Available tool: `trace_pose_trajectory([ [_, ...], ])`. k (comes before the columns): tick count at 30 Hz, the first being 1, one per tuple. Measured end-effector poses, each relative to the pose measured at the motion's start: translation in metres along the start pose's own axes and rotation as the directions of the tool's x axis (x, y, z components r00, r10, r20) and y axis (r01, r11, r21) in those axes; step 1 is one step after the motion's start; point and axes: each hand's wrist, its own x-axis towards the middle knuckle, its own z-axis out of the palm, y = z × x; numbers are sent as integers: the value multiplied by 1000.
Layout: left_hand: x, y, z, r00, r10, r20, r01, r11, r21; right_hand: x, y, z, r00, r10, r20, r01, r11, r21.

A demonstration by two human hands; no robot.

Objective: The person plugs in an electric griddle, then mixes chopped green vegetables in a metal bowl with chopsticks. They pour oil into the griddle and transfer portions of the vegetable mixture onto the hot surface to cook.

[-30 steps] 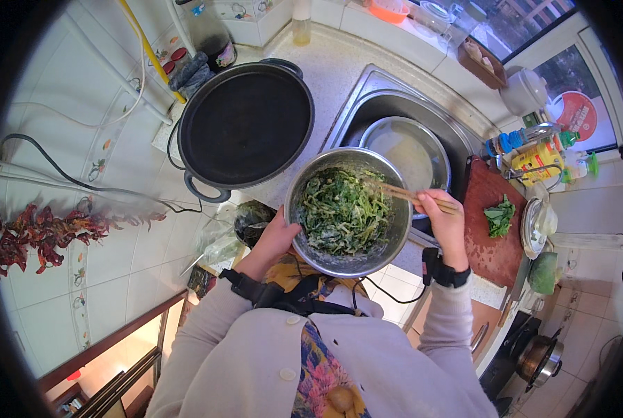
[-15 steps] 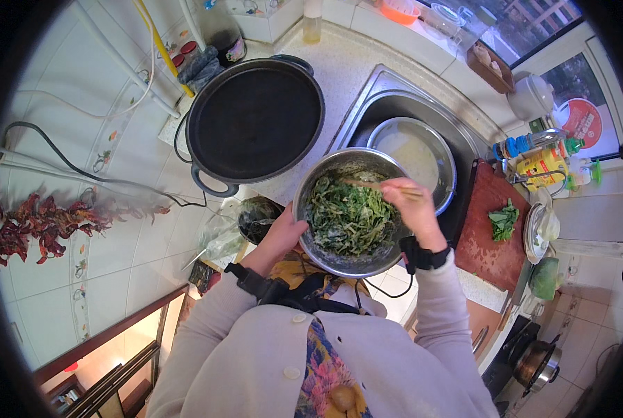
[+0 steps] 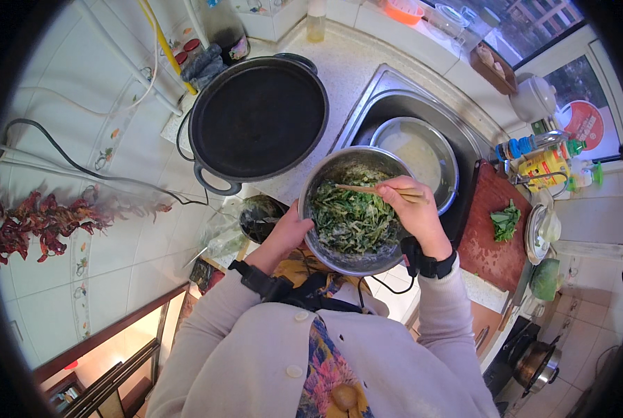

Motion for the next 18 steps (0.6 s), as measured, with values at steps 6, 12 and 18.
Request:
trace_pose_trajectory([
  [6,4,-6,-2,999,13,46,-9,997,-73,-7,-15,6,992,-97,-83,90,992,-84],
  [12,6,-10,-3,997,45,54,-42,997,-71,-33,-18,13,976,-208,67,205,978,45],
  [18,4,-12,-1,994,-109,26,112,988,-108,-44,-17,26,996,-81,36,86,983,-162],
])
